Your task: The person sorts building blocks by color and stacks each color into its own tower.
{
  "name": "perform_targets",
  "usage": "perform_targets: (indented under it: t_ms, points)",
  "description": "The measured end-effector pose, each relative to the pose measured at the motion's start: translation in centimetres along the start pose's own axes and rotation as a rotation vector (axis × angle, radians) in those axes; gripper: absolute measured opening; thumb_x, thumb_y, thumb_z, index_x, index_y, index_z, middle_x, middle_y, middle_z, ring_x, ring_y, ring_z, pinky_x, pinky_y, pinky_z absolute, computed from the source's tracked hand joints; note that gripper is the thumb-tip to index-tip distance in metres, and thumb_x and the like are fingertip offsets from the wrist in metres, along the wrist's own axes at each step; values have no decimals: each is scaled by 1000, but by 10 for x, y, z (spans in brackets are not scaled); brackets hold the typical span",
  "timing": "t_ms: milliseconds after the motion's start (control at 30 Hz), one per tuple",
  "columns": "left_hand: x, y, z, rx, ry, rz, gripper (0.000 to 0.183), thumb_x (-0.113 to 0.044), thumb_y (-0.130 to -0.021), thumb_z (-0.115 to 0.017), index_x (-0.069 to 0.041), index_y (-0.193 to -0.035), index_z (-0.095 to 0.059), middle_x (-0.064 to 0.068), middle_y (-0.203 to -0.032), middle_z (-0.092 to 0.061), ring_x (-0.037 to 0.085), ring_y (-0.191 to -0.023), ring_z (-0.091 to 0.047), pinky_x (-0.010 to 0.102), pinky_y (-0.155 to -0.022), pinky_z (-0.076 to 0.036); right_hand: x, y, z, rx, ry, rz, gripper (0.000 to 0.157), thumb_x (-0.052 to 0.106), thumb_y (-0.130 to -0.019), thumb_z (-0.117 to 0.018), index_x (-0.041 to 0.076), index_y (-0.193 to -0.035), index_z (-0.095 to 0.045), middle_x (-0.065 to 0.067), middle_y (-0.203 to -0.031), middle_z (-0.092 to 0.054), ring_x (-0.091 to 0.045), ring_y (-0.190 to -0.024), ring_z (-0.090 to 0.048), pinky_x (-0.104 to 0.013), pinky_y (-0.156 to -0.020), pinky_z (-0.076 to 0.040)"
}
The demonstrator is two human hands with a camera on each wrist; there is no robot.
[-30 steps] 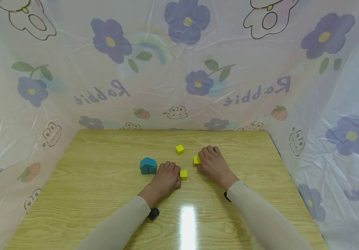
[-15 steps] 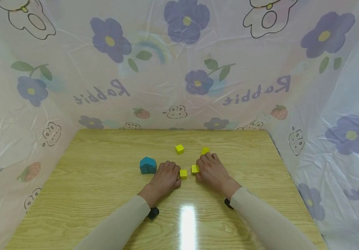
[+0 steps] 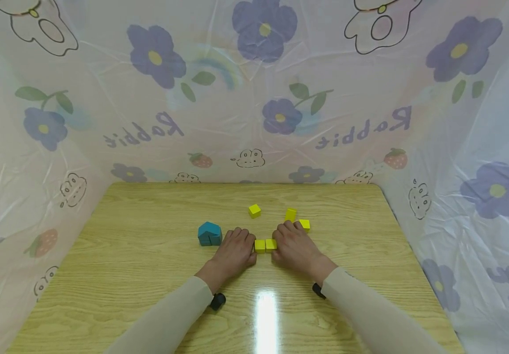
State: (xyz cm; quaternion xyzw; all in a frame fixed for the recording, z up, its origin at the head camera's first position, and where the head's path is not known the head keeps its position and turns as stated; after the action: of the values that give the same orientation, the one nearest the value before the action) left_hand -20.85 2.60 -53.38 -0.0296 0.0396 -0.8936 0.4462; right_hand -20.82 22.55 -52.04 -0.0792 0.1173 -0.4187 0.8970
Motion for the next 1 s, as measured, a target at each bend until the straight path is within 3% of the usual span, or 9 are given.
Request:
perform_targets:
  t_ms: [333,700,867,1000]
  points:
    - [0,0,1,1,8,8,28,-37,-103,-59,-12,-115,-63,0,-98,-56,18,-92,-46,34,-87,-42,0,-1,-2,-32,-8,9,33,37,-89,-73,8,-105,-67,-4,-98,-60,-26,-90,-50,-42,-83,-40]
    - [1,0,1,2,11,6,29,-38,-104,-59,-12,-116,-63,-1,-98,-55,18,-92,-45,35,-88,-43,0,-3,5,-6,-35,-10,40,41,-89,-72,7,-109,-69,-5,-101,-62,-27,-92,-50,-45,-85,-41]
    - [1,-1,-1,-3,10,2,30,-38,-104,-60,-12,-117,-63,-1,-101,-57,18,-94,-46,35,-90,-44,-8,-13,16,-37,-84,-47,43,44,-91,-74,6,-111,-69,-6,-105,-63,-27,-97,-51,-45,-88,-40]
    - [1,-1,-2,-2,11,5,31,-38,-103,-60,-12,-118,-63,0,-101,-58,18,-95,-47,36,-91,-44,-18,-28,22,-91,-44,-46,39,39,-93,-76,5,-112,-68,-8,-107,-64,-29,-96,-52,-47,-87,-41]
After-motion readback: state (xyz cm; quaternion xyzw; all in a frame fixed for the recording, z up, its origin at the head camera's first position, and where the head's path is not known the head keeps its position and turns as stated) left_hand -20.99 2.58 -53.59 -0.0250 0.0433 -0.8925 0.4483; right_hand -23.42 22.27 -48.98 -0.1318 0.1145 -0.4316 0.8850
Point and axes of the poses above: each hand's wrist, its own y-axis away from the middle knuckle, its own z-axis out of the back of the hand, x = y × z, the point moved 3 cm from there along -y, towards the middle knuckle
